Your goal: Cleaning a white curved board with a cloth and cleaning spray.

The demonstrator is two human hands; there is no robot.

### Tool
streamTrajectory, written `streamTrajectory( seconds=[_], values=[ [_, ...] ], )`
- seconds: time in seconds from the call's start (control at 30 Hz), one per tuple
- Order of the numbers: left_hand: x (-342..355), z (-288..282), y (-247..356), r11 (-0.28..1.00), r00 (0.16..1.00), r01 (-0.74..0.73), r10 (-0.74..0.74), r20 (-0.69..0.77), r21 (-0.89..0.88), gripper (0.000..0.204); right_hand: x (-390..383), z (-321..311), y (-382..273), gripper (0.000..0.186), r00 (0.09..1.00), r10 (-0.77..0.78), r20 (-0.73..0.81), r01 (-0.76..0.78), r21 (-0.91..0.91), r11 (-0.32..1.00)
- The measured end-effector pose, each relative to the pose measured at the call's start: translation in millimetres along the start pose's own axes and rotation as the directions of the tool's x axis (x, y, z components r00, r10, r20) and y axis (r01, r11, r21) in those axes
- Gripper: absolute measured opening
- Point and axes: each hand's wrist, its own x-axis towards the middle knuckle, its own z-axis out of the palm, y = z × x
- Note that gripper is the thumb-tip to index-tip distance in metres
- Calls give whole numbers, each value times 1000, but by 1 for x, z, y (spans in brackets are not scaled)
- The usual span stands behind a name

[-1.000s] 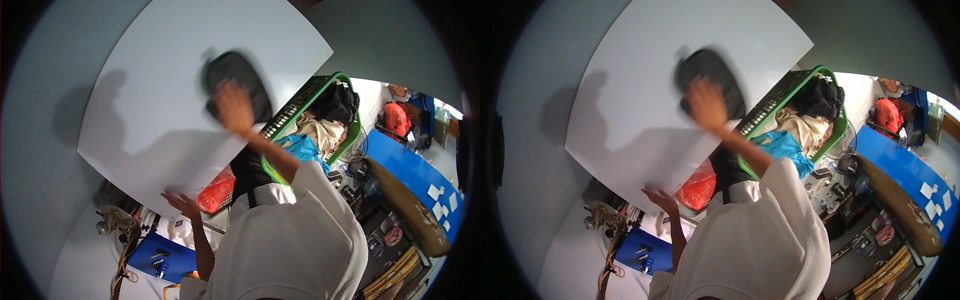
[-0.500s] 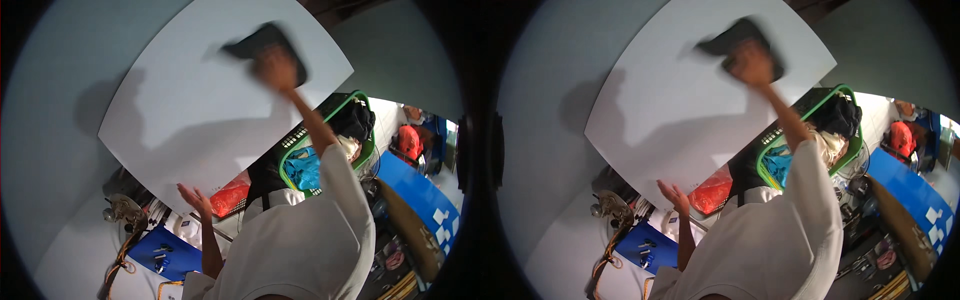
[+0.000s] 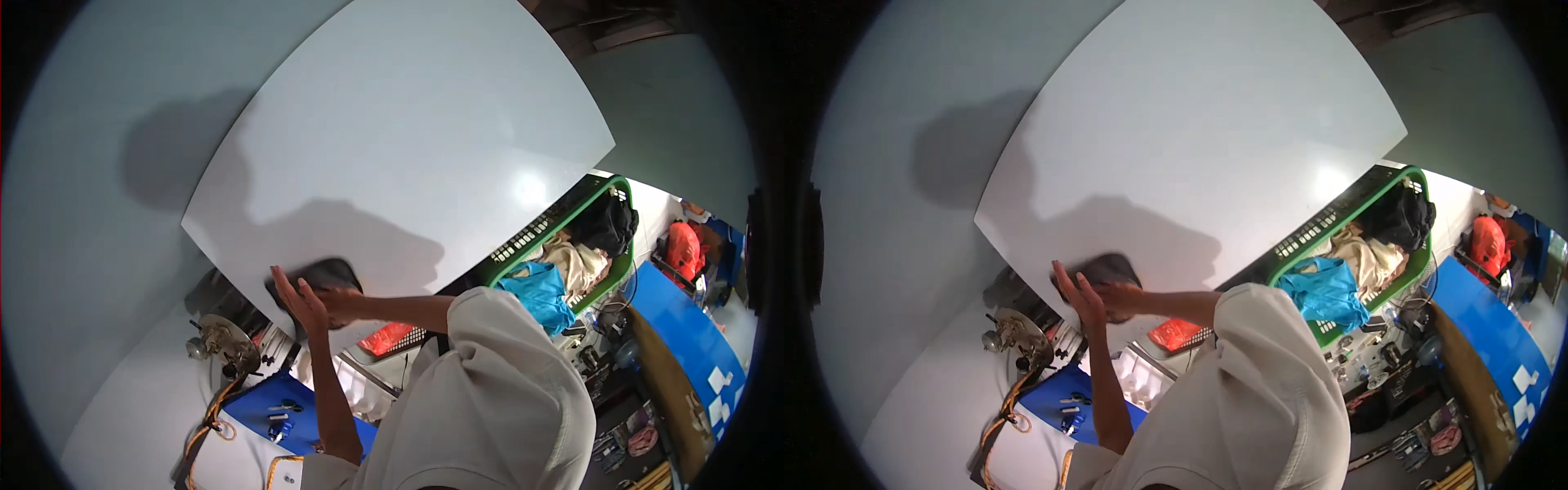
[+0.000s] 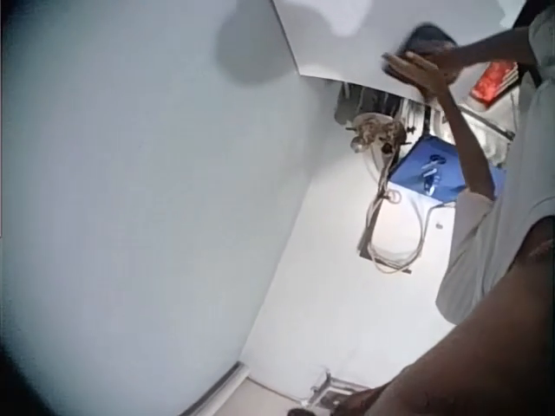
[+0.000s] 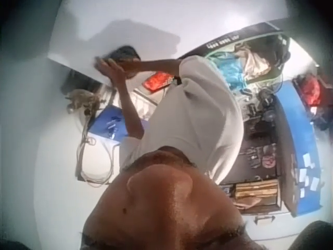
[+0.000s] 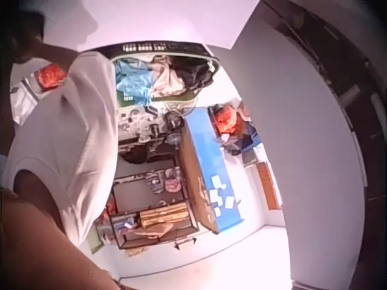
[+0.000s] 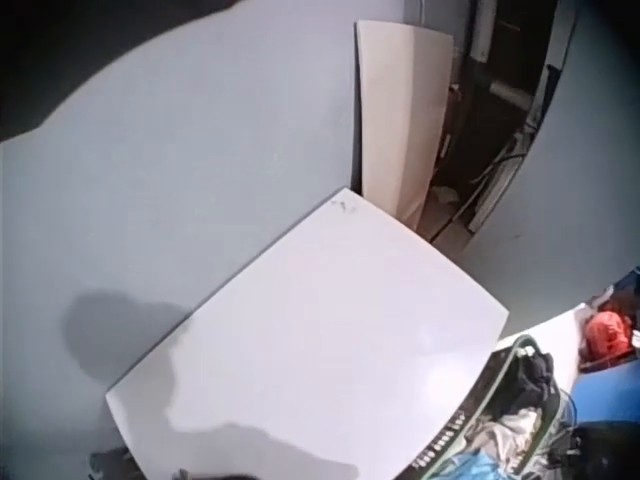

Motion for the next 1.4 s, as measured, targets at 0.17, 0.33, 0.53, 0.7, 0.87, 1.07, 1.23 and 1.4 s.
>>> streamTrajectory(
  seconds=[0.17, 0.33, 0.53, 0.7, 0.87, 1.07, 1.23, 1.4],
  values=[
    [4, 18, -5, 978, 925, -210, 201, 322, -7, 57, -70, -113, 92, 73, 984, 7, -176, -18, -61, 998],
    [-20, 61, 30, 973, 897, -225, 188, 399, 47, 60, -194, -346, 209, 69, 526, 104, -844, -699, -360, 618],
    [0, 23, 39, 997, 993, -71, 72, 91, -13, 52, -137, -389, 176, 59, 217, 157, -964, -903, -137, 407],
    [52, 42, 27, 996, 978, -86, 80, 192, 24, 53, -27, -205, 70, 71, 974, -73, -214, -33, -455, 890],
    [71, 59, 1, 940, 930, -300, 250, 271, 165, 59, -36, -160, 74, 80, 993, 27, -112, -65, -353, 933],
    [34, 55, 6, 973, 970, -147, 106, 220, 176, 61, -61, -304, 117, 69, 904, -99, -415, -155, -535, 830],
    [4, 23, -39, 960, 973, 219, -229, 40, 174, 59, -163, -482, 270, 58, 214, -35, -976, -880, -208, 427],
    [-7, 29, -67, 954, 989, 140, -148, 9, 265, 62, -56, -528, 311, 58, 135, -36, -990, -872, -136, 470]
  ],
)
